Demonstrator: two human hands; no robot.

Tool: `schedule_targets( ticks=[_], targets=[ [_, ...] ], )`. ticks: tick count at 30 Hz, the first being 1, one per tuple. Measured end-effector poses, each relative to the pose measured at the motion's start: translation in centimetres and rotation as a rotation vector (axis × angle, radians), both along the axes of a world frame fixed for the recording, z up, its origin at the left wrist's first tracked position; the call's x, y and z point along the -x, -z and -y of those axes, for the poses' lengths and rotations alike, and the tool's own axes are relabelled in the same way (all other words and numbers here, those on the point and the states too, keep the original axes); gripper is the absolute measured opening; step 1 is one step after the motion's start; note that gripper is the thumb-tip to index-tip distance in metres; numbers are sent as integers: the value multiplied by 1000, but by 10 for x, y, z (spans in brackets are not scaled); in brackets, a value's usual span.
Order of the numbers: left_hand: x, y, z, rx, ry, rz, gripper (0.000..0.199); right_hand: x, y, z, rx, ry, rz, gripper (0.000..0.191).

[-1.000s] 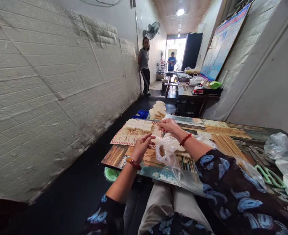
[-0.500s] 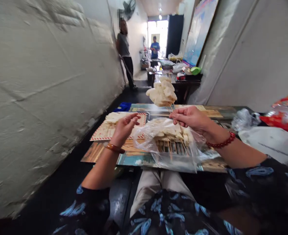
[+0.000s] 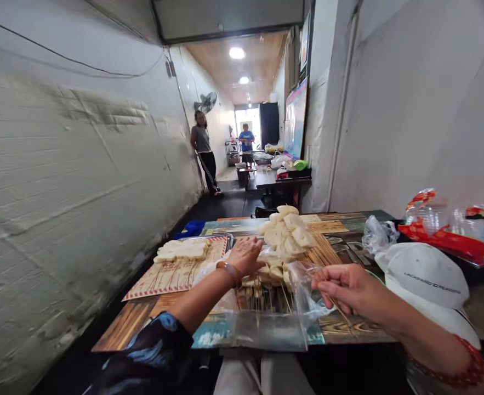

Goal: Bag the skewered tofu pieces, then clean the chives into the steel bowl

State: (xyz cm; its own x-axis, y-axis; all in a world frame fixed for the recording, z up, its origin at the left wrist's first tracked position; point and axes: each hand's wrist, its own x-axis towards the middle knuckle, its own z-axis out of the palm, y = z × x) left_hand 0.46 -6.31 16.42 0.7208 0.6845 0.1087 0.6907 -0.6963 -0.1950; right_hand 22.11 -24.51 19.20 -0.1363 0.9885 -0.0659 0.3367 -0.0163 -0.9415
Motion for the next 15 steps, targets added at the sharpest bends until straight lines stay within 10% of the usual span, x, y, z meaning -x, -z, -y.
schedule_targets(
  ticks=[7,15],
  targets=[
    [-20,10,-19,-38,-39,28,34,-10,23,22,15,110,-108,43],
    [-34,-13,-61,114,-115,252,33,2,28,34,167,30,-231,36]
  ],
)
